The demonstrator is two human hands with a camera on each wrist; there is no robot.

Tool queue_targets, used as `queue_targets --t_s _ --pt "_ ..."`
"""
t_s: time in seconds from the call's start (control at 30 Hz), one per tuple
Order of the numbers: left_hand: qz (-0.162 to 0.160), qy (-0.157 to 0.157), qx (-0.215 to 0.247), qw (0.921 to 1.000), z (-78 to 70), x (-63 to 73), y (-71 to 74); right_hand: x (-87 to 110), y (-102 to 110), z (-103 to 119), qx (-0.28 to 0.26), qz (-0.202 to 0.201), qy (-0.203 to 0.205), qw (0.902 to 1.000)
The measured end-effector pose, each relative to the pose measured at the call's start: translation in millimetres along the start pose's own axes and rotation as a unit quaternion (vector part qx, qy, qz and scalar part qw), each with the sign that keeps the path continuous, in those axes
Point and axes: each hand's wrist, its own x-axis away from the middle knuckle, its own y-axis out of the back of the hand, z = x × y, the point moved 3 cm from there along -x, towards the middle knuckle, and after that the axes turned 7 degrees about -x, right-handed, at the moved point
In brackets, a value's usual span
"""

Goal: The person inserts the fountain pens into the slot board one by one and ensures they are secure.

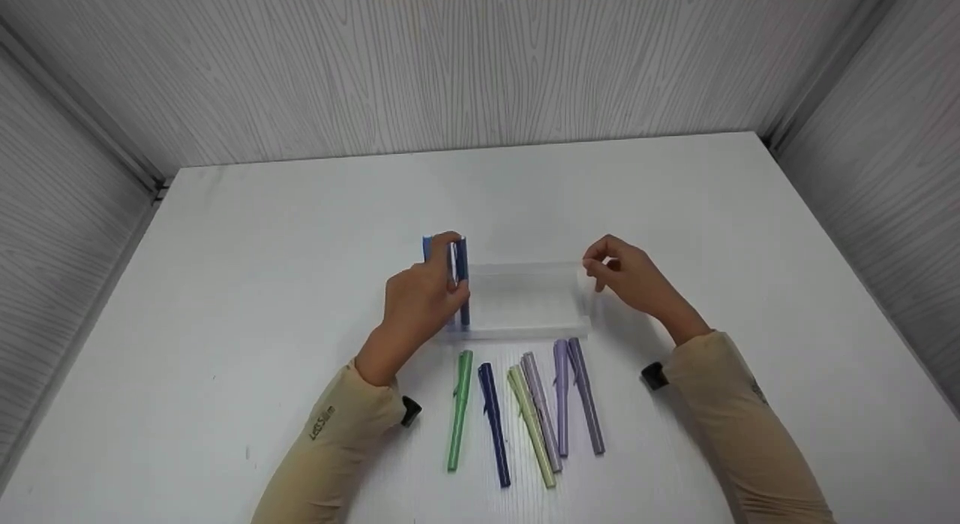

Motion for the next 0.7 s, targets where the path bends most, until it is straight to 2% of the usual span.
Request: queue_targets --t_s 0.2,0.4,0.53,0.7 --pt "0.016 0.009 -0.001 0.9998 0.4 -2.0 -0.3 0.7 -0.2 0.8 0.002 0.001 0.001 1.0000" --pt "0.009 0.010 0.004 0.9999 2.6 -0.1 1.9 0.8 -0.5 0.7 -0.001 0.002 -0.001 1.0000" --pt "0.014 -0.003 0.029 0.9995 3.7 7.8 4.6 1.4 -0.7 1.5 0.000 0.001 0.001 1.0000" --pt "0.045 -0.012 0.061 0.9970 4.5 20.2 7.5 1.9 -0.2 2.5 0.002 -0.002 0.008 1.0000"
